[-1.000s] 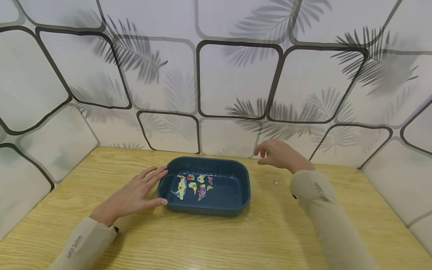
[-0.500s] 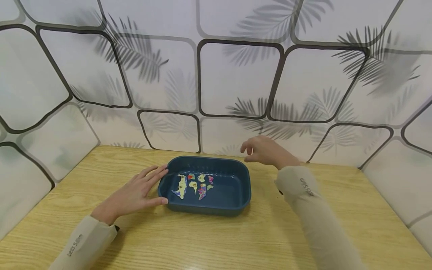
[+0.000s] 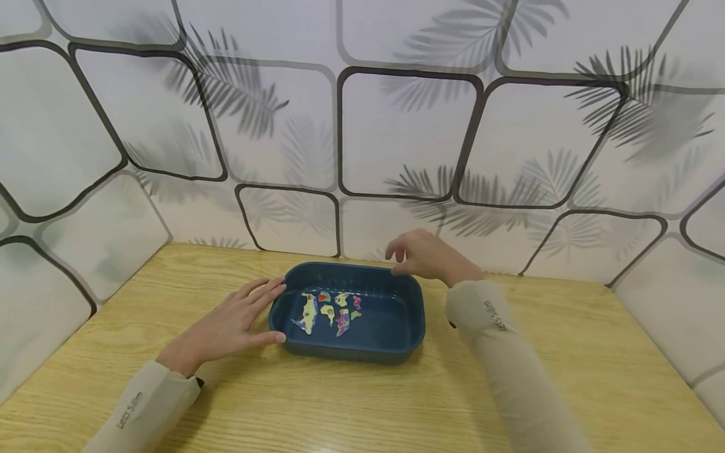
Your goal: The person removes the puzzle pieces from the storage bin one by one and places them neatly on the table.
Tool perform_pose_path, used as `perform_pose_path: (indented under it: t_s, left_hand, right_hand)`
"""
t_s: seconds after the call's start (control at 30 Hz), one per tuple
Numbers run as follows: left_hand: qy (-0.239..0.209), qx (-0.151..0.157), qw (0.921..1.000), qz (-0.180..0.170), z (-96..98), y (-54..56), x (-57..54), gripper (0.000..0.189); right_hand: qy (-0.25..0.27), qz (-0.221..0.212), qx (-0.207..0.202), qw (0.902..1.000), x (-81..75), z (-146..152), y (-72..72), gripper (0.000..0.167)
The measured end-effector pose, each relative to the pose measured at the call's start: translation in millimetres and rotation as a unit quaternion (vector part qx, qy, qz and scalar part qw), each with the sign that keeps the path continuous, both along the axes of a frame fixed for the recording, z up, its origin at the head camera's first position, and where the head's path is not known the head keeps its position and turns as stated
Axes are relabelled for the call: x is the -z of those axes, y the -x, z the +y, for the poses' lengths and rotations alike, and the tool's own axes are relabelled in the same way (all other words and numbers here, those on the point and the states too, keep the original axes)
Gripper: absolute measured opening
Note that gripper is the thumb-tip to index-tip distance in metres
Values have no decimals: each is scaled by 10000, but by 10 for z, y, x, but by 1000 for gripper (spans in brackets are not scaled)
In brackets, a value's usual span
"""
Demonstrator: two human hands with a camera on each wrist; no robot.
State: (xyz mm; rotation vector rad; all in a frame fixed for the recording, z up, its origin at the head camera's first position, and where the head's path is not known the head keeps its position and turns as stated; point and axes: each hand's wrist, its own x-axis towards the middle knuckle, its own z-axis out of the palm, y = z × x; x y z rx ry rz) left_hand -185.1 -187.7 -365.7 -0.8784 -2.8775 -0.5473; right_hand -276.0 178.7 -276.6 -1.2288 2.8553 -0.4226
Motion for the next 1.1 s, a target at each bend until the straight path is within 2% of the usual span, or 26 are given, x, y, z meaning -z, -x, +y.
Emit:
perform_pose_path:
  t_s: [0.17,0.67,0.93,1.1]
  left_hand:
    - [54,32,10000,42,6,-11,-22,92]
    - [35,14,10000,-8,16,-1,9,90]
    - [48,3,10000,-22,16,-1,7,91]
    - [50,22,10000,8,15,3,16,91]
  right_hand:
    - [59,-34,-164,9998,24,-122,4,18]
    - [-72,-124,-406,9991,119,-502,4,26]
    - [-89,-293,-397,9987,216,-653,4,29]
    - [-131,-602,-356,9975,269,-739,-19,33]
